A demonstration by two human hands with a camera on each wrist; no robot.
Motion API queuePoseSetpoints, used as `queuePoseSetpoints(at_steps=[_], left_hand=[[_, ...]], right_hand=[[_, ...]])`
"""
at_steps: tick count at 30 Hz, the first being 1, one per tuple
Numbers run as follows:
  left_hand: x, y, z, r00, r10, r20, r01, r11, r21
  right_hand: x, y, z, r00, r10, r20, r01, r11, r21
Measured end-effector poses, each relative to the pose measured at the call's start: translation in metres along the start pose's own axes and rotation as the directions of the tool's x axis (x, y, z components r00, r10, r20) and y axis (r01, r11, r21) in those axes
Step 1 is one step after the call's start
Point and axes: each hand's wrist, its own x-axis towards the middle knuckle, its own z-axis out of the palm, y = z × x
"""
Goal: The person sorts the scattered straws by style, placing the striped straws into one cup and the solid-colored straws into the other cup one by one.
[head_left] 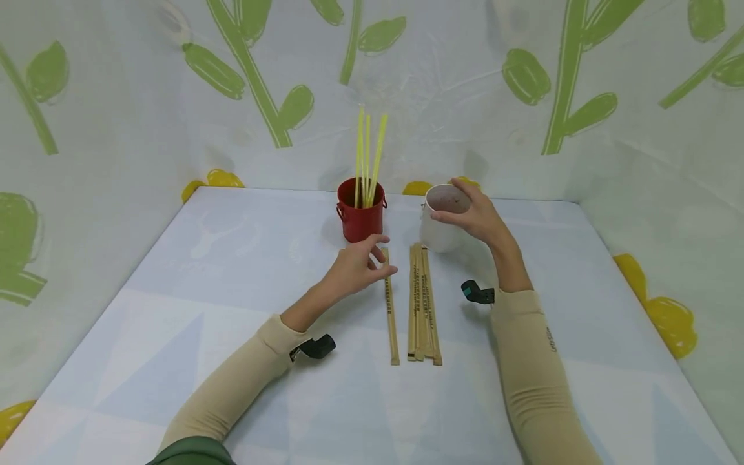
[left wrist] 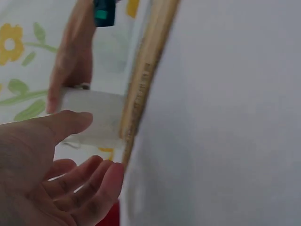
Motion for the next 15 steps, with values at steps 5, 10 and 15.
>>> queuePoseSetpoints(at_steps=[5, 10, 15], left_hand=[[-0.003, -0.009, 0.010, 0.999, -0.042, 0.034, 0.040, 0.998, 0.047], [-0.003, -0.009, 0.015, 0.998, -0.045, 0.045, 0.040, 0.994, 0.104], [-0.003, -0.003, 0.015, 0.995, -0.077, 0.064, 0.068, 0.987, 0.143]], right_hand=[[0.000, 0.002, 0.001, 1.000, 0.024, -0.002, -0.024, 1.000, 0.018], [0.000, 0.002, 0.002, 0.999, 0.033, -0.001, -0.033, 0.999, 0.021], [0.001, 0.003, 0.001, 1.000, 0.018, 0.002, -0.018, 1.000, 0.019]])
